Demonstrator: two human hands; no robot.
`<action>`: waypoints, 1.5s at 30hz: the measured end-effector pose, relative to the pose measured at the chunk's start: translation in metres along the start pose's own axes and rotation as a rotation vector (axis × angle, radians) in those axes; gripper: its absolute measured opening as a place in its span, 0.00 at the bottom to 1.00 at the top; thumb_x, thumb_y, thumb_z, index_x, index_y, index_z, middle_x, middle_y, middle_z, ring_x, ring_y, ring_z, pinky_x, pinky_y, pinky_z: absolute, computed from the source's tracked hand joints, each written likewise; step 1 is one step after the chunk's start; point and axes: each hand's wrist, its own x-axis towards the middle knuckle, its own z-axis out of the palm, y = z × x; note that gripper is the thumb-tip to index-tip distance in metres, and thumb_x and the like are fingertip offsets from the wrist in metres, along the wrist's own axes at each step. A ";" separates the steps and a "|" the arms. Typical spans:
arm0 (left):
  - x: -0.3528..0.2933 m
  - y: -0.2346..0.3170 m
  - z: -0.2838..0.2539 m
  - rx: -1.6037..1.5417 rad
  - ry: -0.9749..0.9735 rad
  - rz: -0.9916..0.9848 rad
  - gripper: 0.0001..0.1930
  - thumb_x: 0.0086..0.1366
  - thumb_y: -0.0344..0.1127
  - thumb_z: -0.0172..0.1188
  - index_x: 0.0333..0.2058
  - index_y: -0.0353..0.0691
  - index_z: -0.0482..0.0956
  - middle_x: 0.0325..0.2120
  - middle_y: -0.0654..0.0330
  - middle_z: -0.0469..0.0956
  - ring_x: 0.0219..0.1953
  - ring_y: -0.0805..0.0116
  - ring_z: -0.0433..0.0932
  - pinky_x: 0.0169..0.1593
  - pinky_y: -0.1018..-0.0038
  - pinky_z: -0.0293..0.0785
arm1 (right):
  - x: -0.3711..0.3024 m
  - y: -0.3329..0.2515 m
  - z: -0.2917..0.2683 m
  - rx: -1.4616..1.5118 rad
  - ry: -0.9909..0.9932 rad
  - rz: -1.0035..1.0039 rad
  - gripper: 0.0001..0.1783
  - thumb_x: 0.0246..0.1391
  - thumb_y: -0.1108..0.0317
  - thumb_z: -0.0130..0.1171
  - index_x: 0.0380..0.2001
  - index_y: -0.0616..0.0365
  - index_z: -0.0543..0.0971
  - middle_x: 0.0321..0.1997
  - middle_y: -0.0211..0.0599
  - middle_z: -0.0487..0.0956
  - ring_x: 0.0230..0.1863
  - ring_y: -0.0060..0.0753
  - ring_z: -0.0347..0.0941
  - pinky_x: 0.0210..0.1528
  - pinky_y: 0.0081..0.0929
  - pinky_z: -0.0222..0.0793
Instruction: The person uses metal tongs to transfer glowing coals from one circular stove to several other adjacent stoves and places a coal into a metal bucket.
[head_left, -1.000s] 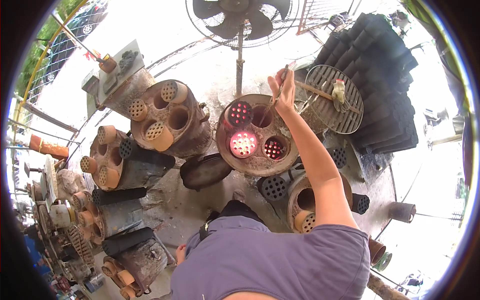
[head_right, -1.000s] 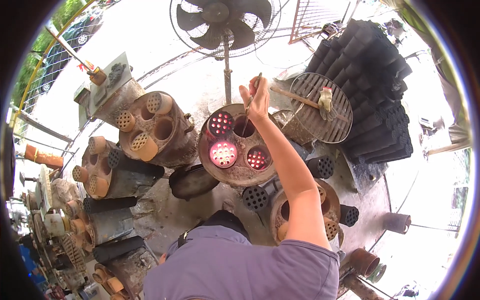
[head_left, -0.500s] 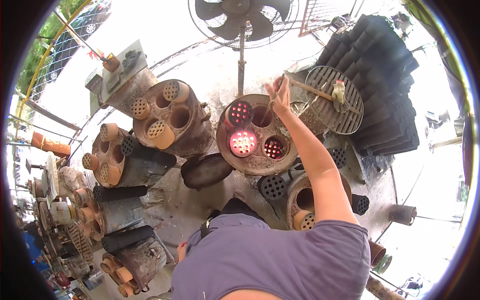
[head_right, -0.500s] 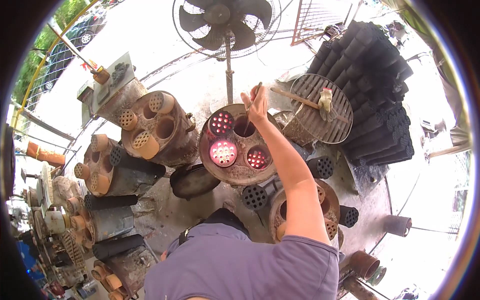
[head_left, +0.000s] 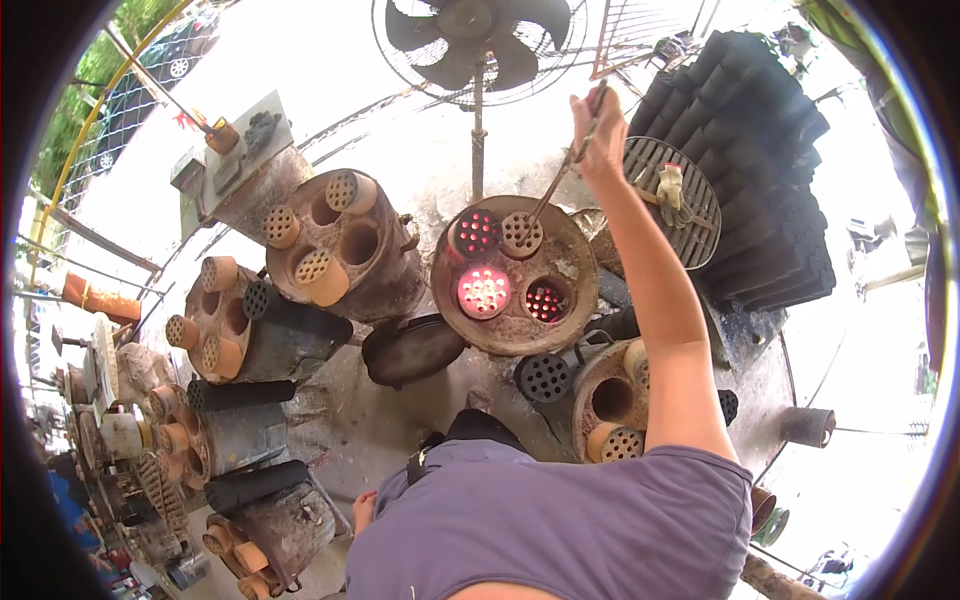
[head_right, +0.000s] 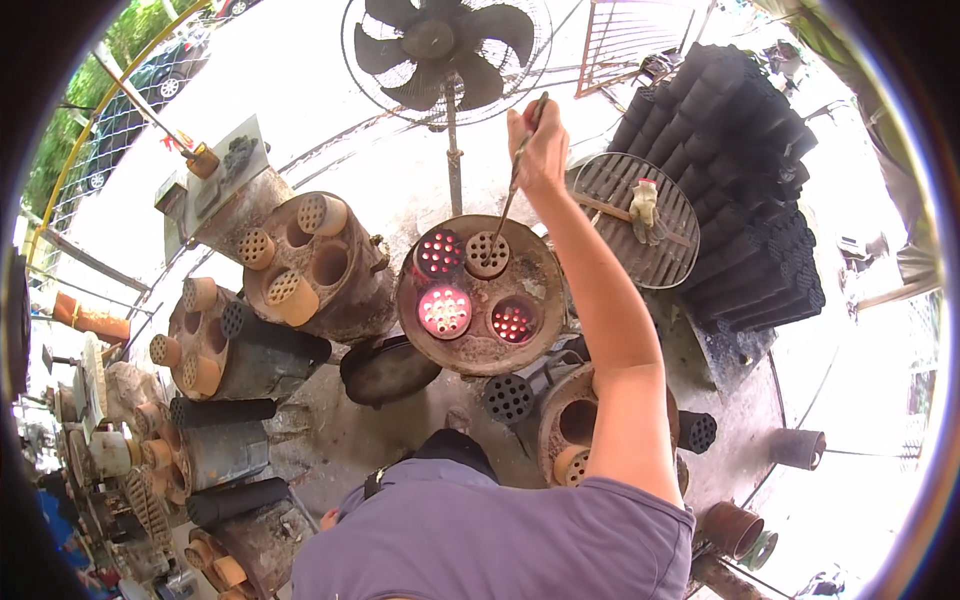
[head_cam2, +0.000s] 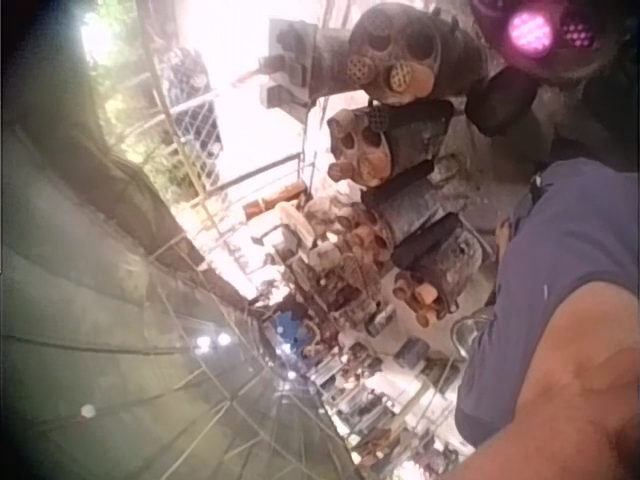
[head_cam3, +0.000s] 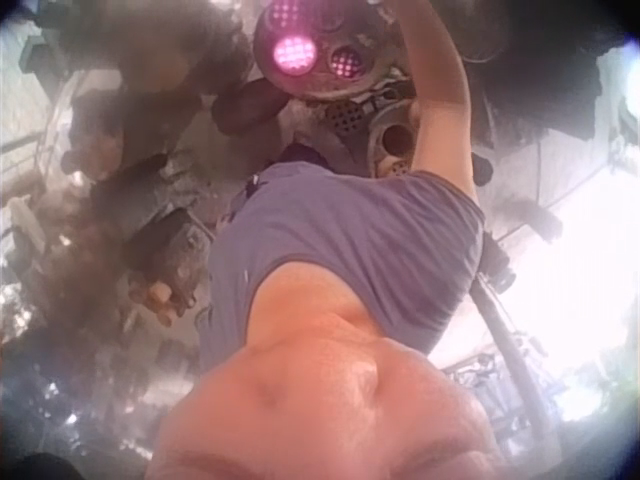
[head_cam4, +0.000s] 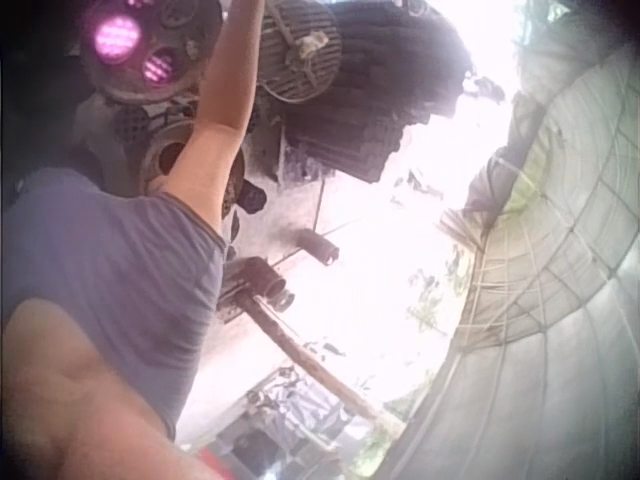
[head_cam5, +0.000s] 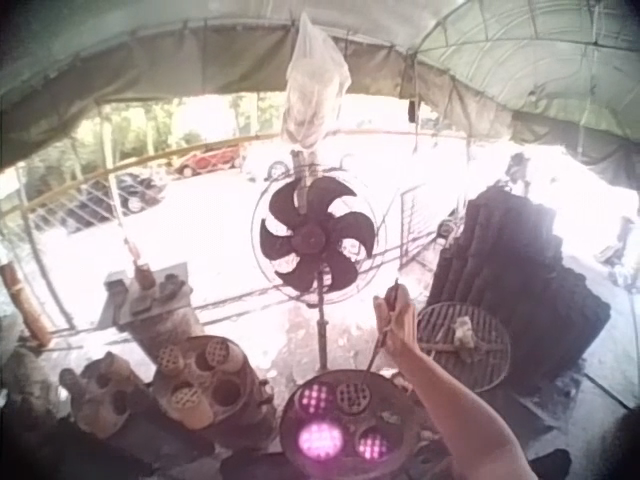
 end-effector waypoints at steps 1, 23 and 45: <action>0.003 -0.007 -0.002 -0.006 -0.002 0.004 0.11 0.51 0.29 0.55 0.35 0.34 0.77 0.27 0.61 0.77 0.29 0.75 0.72 0.35 0.80 0.69 | 0.002 -0.020 -0.012 0.028 0.016 -0.030 0.10 0.47 0.67 0.54 0.21 0.58 0.64 0.17 0.29 0.64 0.19 0.20 0.57 0.20 0.22 0.55; 0.187 -0.111 -0.014 0.323 -0.630 -0.004 0.14 0.51 0.25 0.49 0.39 0.31 0.70 0.25 0.48 0.75 0.26 0.60 0.76 0.26 0.70 0.74 | -0.433 -0.363 -0.462 0.258 0.496 -0.098 0.13 0.53 0.67 0.46 0.17 0.54 0.58 0.16 0.22 0.52 0.20 0.20 0.50 0.32 0.21 0.50; -0.151 -0.188 0.242 1.009 -0.937 0.332 0.08 0.54 0.27 0.48 0.33 0.38 0.73 0.18 0.56 0.73 0.15 0.68 0.70 0.17 0.74 0.69 | -1.070 -0.288 -0.745 -1.024 1.623 0.362 0.10 0.48 0.73 0.49 0.20 0.54 0.59 0.19 0.23 0.56 0.17 0.14 0.52 0.18 0.14 0.52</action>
